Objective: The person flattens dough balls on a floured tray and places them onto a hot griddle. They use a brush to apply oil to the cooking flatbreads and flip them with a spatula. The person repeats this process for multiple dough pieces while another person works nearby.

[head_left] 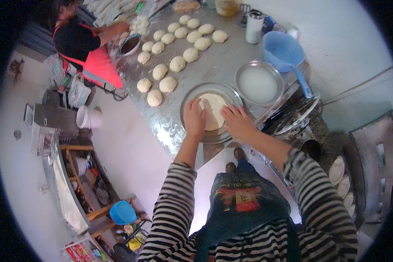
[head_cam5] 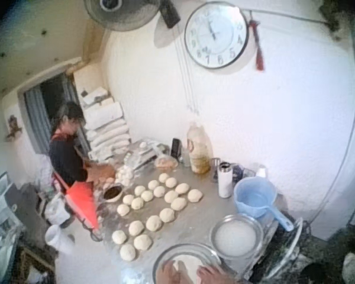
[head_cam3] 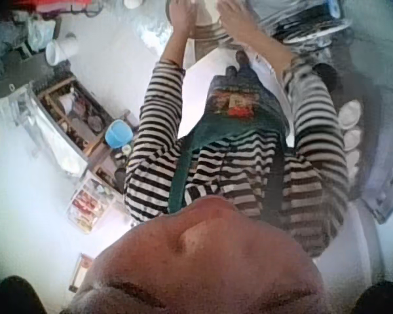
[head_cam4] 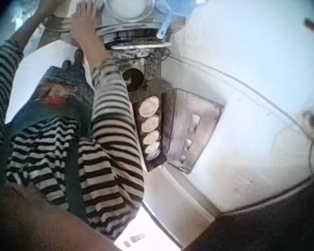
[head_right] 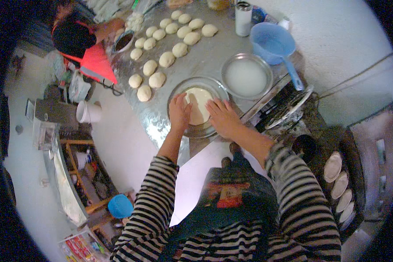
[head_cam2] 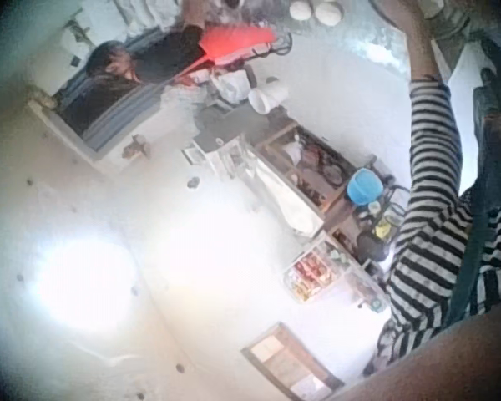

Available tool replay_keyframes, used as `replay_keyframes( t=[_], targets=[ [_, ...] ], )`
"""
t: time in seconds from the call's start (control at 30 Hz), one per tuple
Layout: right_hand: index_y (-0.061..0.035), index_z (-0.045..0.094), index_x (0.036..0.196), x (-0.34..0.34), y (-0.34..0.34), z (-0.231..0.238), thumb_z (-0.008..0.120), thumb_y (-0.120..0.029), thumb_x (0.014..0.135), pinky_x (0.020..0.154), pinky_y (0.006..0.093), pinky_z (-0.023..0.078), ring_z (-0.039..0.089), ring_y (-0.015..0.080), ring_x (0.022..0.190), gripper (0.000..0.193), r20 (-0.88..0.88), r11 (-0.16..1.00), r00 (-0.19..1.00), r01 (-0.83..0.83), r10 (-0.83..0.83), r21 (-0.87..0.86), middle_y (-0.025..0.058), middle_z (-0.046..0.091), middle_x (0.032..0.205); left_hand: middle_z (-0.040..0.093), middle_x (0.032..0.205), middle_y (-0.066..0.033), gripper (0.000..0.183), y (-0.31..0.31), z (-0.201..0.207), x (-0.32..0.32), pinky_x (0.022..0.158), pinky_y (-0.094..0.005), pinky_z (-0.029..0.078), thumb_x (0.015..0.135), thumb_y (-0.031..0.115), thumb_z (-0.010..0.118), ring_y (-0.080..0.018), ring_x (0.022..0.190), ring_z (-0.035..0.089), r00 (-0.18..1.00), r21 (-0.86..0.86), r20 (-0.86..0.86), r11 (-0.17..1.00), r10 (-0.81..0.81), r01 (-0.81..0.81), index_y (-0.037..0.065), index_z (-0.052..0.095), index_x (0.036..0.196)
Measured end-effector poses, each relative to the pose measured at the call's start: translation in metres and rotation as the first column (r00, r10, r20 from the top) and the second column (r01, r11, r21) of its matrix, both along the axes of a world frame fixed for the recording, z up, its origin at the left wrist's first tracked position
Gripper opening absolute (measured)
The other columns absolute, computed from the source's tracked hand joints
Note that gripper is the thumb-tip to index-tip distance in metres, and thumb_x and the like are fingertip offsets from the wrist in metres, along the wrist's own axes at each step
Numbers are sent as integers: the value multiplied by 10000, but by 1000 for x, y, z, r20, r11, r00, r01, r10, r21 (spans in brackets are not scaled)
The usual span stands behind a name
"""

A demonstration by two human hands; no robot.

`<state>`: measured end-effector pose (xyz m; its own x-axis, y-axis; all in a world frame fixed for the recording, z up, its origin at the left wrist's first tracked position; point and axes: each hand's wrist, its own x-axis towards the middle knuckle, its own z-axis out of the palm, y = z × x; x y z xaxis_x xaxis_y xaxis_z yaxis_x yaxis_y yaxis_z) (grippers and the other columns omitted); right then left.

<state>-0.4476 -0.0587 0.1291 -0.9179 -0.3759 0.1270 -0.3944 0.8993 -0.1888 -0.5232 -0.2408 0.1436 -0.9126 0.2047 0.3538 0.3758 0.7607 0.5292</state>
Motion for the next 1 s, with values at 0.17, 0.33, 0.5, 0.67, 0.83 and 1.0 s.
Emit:
replay_keyframes(
  t=[0.17,0.33,0.5,0.67,0.83,1.0],
  targets=[
    [-10,303,1341,107,26,43,485,-271,854,1078,447,183,175,322,1332,582,181,969,968,203,-177,-138,181,220,1420,579,1063,-223,481,1,-31,-57,828,-434,436,761,347,625,-367,960,563,885,-187,466,977,0,98,19,520,1097],
    [-27,212,1377,199,58,43,496,-198,878,1084,410,194,167,353,1331,599,268,689,918,395,-291,-607,225,123,1439,567,734,-195,311,-11,-5,-62,625,-442,414,789,301,590,-339,703,546,895,-358,264,825,-359,437,-9,560,785],
    [-105,111,1416,274,103,51,571,-234,855,1070,397,227,178,328,1333,737,307,560,880,469,-362,-683,180,70,1459,513,846,23,265,67,78,59,661,-246,399,917,255,467,-84,768,462,722,163,559,908,-408,387,25,542,1024],
    [-63,177,1395,361,138,70,645,-319,815,1022,373,305,341,218,1255,789,488,-522,869,379,-84,-764,146,255,1407,549,978,-46,241,207,104,258,731,-274,426,921,248,466,-111,871,498,485,539,520,710,-703,453,36,542,1006],
    [1,503,1167,581,243,63,597,-153,841,842,351,478,591,183,926,372,401,-882,912,118,-85,-456,90,602,1051,615,824,-81,254,370,81,480,698,-311,461,901,236,511,-187,753,577,312,482,556,604,-771,635,13,557,1012],
    [34,503,1126,831,323,75,642,-186,805,801,320,484,590,174,893,414,724,-628,474,377,-502,-681,91,599,1031,619,864,-130,359,504,64,653,687,-295,457,853,293,570,-169,749,584,14,440,692,437,-722,785,2,546,1061]
  ],
)
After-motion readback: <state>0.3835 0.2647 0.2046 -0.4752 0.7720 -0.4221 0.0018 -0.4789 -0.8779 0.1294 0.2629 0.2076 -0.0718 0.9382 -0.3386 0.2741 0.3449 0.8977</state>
